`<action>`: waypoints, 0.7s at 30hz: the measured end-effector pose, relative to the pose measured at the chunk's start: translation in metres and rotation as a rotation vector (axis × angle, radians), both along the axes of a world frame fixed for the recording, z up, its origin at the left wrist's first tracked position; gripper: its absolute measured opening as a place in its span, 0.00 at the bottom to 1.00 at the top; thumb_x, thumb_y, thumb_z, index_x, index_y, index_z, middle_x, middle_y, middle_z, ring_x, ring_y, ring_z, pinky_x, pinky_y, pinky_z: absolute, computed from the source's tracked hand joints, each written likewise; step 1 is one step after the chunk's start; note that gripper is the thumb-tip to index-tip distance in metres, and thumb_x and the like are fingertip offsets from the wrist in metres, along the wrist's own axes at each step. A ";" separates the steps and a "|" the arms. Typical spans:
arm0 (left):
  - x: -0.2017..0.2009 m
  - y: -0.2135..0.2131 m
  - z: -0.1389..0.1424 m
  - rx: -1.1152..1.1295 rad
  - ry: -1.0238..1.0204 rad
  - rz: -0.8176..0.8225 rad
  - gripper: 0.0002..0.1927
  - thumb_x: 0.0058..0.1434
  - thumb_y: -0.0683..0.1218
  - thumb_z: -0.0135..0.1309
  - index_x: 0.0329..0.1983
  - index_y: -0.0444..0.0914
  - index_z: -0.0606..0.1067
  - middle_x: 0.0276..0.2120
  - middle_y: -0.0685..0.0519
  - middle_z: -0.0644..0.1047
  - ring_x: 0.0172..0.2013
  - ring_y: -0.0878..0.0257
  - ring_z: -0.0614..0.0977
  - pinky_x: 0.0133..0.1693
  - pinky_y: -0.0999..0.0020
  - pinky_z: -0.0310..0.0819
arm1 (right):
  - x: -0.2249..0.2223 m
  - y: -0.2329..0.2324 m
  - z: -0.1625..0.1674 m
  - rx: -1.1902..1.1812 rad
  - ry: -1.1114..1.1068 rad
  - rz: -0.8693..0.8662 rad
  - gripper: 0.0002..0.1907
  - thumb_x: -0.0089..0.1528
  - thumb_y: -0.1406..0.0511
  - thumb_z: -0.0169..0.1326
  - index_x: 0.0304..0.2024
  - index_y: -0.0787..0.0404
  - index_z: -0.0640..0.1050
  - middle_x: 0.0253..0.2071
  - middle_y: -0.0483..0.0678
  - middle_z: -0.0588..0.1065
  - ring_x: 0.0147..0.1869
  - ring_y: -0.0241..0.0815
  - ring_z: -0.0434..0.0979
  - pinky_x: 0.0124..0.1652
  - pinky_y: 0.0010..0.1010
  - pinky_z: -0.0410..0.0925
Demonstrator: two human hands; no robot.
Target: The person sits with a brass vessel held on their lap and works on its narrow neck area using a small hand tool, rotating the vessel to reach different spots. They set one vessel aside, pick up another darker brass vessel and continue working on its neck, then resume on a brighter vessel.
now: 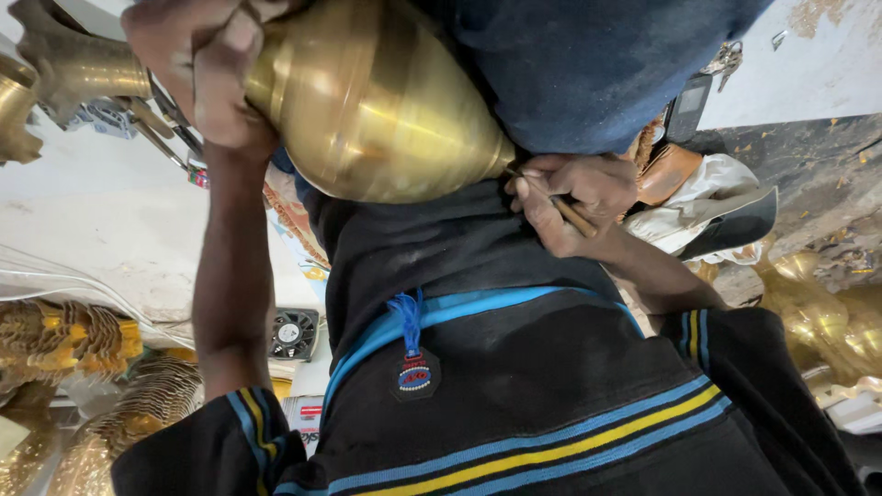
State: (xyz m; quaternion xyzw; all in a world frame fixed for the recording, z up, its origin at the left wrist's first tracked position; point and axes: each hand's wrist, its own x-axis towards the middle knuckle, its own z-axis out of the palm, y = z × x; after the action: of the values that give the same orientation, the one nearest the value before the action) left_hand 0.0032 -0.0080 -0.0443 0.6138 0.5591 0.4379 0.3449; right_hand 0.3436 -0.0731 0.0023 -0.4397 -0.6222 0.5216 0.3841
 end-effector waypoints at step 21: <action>0.002 0.018 0.011 0.017 -0.299 -0.242 0.27 0.72 0.58 0.49 0.51 0.28 0.79 0.48 0.41 0.80 0.50 0.52 0.83 0.54 0.65 0.77 | -0.001 -0.007 -0.003 -0.036 0.005 -0.049 0.11 0.67 0.75 0.56 0.30 0.69 0.71 0.32 0.62 0.79 0.31 0.42 0.83 0.29 0.27 0.76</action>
State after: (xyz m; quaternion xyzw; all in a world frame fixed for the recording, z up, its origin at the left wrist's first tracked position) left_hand 0.0047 0.0104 -0.0331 0.6074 0.4199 0.4842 0.4693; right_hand 0.3428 -0.0796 -0.0007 -0.4604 -0.6008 0.5241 0.3904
